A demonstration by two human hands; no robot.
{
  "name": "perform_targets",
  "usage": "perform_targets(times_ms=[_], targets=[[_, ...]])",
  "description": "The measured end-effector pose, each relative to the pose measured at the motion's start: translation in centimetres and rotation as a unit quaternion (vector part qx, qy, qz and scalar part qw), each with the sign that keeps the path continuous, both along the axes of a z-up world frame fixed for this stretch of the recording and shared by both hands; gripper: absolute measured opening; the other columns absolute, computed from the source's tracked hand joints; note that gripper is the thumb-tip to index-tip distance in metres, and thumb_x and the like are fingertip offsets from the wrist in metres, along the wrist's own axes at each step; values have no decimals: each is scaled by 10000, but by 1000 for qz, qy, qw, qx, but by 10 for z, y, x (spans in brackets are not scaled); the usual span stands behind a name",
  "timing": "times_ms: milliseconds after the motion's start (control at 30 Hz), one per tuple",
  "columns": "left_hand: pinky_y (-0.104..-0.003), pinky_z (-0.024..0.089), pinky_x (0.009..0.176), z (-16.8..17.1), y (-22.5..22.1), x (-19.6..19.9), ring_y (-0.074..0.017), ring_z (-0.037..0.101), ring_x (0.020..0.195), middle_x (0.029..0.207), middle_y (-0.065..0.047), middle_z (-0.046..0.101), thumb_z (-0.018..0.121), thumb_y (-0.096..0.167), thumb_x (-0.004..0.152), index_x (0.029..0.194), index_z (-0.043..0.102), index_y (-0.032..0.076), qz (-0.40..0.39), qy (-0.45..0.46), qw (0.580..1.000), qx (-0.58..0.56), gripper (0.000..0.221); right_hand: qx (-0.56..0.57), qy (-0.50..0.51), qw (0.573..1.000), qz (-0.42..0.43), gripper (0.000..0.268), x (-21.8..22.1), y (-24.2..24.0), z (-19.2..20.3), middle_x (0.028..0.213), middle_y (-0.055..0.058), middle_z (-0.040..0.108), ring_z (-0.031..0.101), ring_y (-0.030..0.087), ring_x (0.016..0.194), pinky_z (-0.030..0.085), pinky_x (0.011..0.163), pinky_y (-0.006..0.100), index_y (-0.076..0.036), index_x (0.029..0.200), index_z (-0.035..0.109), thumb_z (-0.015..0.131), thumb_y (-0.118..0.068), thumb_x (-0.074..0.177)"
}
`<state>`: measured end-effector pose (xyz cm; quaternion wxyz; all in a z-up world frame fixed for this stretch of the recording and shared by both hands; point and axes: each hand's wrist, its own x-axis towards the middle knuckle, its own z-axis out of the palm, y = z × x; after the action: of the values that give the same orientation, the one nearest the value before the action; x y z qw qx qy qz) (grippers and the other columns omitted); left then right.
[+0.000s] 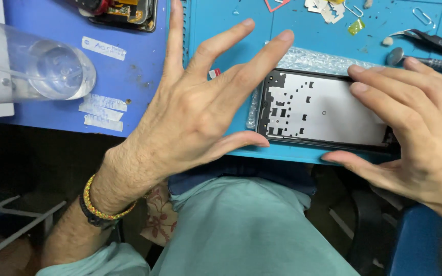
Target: Assembling a mobile phone by inserting the SIM tray and attaching the back cover with adhesive
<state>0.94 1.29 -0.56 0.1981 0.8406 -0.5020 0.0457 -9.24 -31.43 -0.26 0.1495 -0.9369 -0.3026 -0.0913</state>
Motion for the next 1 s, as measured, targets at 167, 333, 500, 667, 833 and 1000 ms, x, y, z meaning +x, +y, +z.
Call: perform_targets(times_ms=[167, 333, 500, 667, 833, 1000], targets=[[-520, 612, 1376, 15, 35, 5, -442, 757, 1500, 1589, -385, 530, 794, 185, 1225, 1592, 374, -128, 55, 78, 982, -163, 640, 17, 12, 1000, -10, 785, 2, -2, -11, 1543, 350, 687, 667, 509, 1389, 495, 1285, 722, 105, 1463, 631, 876, -452, 968], [-485, 496, 916, 17, 33, -4, -395, 634, 1036, 1146, -187, 740, 759, 3, 1173, 1256, 759, -99, 92, -39, 989, -105, 131, 33, 14, 999, -8, 773, 2, -2, -14, 1525, 399, 687, 647, 542, 1393, 466, 1300, 722, 126, 1469, 595, 874, -407, 983], [-431, 405, 783, 1, 30, -2, -305, 566, 970, 1143, -13, 759, 887, 80, 1146, 1149, 810, 69, 120, -126, 983, -50, 78, 12, 21, 1000, -13, 827, 2, -2, -9, 1538, 405, 682, 624, 547, 1413, 497, 1283, 697, 146, 1473, 598, 882, -435, 958], [-427, 403, 778, -5, 24, 5, -296, 520, 950, 1120, -22, 710, 935, 130, 1155, 1110, 789, 82, 126, -138, 981, -49, 159, 23, 19, 999, -12, 781, 2, 0, -10, 1538, 391, 673, 632, 535, 1405, 491, 1277, 702, 124, 1467, 614, 866, -430, 977], [-455, 382, 791, -9, 17, 7, -318, 495, 967, 1036, -56, 636, 960, 103, 1089, 1038, 722, 58, 121, -59, 988, -72, 247, 15, 11, 1000, 1, 797, 4, -3, -11, 1532, 398, 676, 629, 536, 1397, 507, 1258, 693, 129, 1464, 613, 861, -448, 974], [-473, 404, 786, -8, 11, 4, -335, 456, 965, 1027, -73, 564, 933, 92, 1008, 1065, 700, 64, 154, 22, 985, -76, 241, 17, 12, 1000, 3, 802, 3, -1, -11, 1532, 404, 676, 619, 543, 1404, 503, 1259, 688, 132, 1466, 613, 870, -442, 969]])
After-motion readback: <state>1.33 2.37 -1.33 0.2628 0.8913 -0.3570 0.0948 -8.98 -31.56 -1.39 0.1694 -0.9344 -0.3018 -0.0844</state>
